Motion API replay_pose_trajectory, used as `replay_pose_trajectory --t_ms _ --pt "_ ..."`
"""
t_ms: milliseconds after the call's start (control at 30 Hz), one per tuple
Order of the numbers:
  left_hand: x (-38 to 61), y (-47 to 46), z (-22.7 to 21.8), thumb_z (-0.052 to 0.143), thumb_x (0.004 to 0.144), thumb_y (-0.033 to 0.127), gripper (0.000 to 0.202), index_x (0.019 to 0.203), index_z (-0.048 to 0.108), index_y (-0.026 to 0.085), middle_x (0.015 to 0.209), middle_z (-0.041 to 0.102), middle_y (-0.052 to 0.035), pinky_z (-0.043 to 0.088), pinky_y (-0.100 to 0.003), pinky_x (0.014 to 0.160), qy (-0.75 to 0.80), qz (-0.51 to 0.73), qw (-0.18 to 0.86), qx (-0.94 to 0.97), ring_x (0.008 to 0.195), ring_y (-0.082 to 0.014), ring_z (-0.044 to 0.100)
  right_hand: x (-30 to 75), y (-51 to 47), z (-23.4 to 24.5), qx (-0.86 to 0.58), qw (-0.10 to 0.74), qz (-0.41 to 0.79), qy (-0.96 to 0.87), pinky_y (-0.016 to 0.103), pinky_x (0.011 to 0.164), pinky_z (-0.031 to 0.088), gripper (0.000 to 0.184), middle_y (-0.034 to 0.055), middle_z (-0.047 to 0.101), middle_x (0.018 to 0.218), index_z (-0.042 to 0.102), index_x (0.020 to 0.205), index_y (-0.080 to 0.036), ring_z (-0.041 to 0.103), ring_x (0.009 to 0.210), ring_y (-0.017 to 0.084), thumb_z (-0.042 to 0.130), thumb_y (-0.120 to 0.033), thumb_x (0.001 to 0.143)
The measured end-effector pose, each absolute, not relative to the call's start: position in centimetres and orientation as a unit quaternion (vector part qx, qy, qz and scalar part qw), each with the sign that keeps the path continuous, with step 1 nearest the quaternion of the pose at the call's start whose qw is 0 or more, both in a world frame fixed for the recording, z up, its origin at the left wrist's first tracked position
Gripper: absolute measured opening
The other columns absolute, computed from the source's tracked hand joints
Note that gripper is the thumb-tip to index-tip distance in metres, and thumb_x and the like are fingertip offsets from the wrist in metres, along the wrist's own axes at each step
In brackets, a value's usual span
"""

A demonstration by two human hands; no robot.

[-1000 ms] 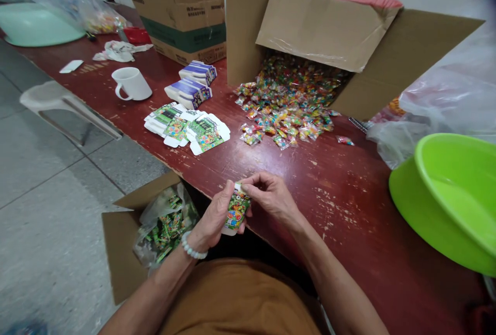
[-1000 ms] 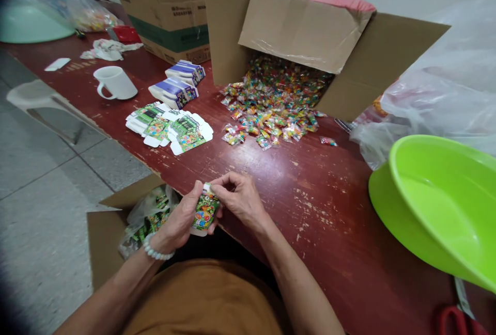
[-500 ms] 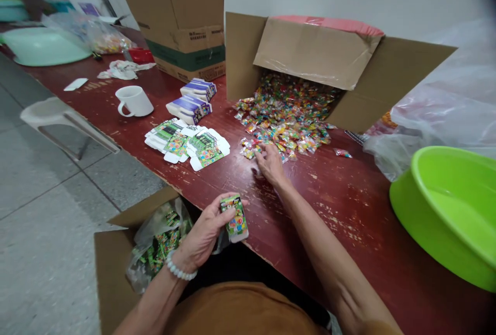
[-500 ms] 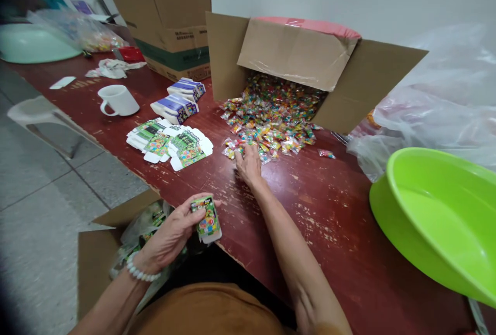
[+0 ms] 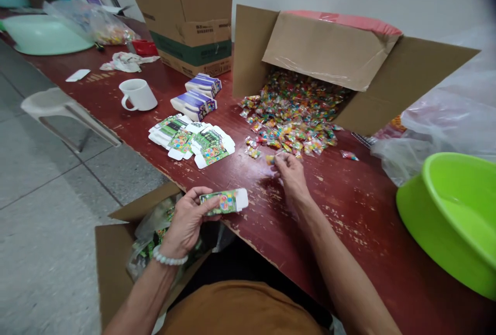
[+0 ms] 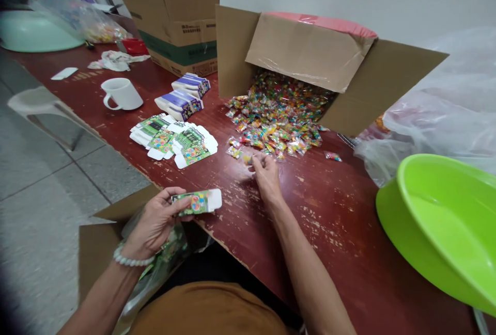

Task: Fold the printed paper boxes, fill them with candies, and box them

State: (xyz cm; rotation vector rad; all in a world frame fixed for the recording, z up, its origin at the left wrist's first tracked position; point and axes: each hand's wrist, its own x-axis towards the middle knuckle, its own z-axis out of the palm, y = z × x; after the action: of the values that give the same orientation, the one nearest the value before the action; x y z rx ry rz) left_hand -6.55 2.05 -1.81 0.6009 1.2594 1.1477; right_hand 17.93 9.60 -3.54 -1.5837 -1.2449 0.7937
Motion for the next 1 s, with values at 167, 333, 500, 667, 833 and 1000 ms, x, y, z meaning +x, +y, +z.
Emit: replay_pose_trajectory --t_ms 167,333,500,667,833,1000 --pt "-5.5 2.0 -1.4 0.092 0.054 0.018 0.045 0.082 0.056 0.016 0.078 0.072 -0.0021 0.06 -0.028 0.051 0.51 0.505 0.664 0.21 0.064 -0.0169 0.069 15.5 3.7 -2.0 -0.517 0.512 0.499 -0.47 0.027 0.066 0.051 0.031 0.0025 0.07 0.082 0.067 0.092 -0.019 0.063 0.069 0.015 0.072 -0.046 0.077" --pt "-3.6 -0.1 -1.7 0.089 0.058 0.011 0.048 0.097 0.062 0.014 0.093 0.074 -0.0071 0.061 -0.03 0.066 0.408 0.407 0.786 0.225 0.073 -0.0188 0.072 14.4 2.2 -1.7 -0.535 0.491 0.455 -0.516 0.026 0.062 0.049 0.027 0.0011 0.069 0.08 0.068 0.098 -0.02 0.061 0.066 0.015 0.073 -0.038 0.078" --pt "-1.8 -1.2 -1.7 0.084 0.066 0.016 0.048 0.109 0.064 0.014 0.089 0.071 -0.0064 0.058 -0.027 0.064 0.35 0.325 0.829 0.291 0.073 -0.0213 0.074 15.0 2.0 -0.9 -0.535 0.455 0.409 -0.583 0.028 0.063 0.049 0.016 0.0012 0.069 0.076 0.07 0.089 -0.022 0.062 0.067 0.016 0.067 -0.037 0.085" --pt "-1.4 -0.6 -0.7 0.073 0.071 0.015 0.047 0.116 0.06 0.019 0.093 0.072 -0.0054 0.054 -0.026 0.057 0.346 0.347 0.801 0.343 0.062 -0.0176 0.07 15.9 1.5 0.0 -0.471 0.456 0.404 -0.638 0.032 0.081 0.052 0.021 0.0054 0.066 0.099 0.073 0.079 -0.024 0.064 0.091 0.019 0.062 -0.038 0.089" --pt "-1.5 -0.3 -0.1 0.063 0.085 0.045 0.038 0.107 0.063 0.015 0.076 0.072 -0.0073 0.055 -0.029 0.054 0.37 0.379 0.795 0.295 0.053 -0.0173 0.066 15.6 0.5 -1.0 -0.46 0.503 0.57 -0.458 0.029 0.065 0.054 0.028 0.0035 0.066 0.097 0.065 0.108 -0.026 0.064 0.07 0.015 0.066 -0.044 0.088" --pt "-1.0 -0.7 -0.9 0.063 0.085 0.05 0.041 0.095 0.068 0.011 0.066 0.069 -0.0062 0.053 -0.026 0.045 0.406 0.395 0.766 0.304 0.05 -0.0161 0.062 14.6 0.0 -1.9 -0.408 0.44 0.659 -0.454 0.026 0.05 0.05 0.038 -0.002 0.063 0.078 0.061 0.112 -0.025 0.057 0.051 0.012 0.072 -0.046 0.082"
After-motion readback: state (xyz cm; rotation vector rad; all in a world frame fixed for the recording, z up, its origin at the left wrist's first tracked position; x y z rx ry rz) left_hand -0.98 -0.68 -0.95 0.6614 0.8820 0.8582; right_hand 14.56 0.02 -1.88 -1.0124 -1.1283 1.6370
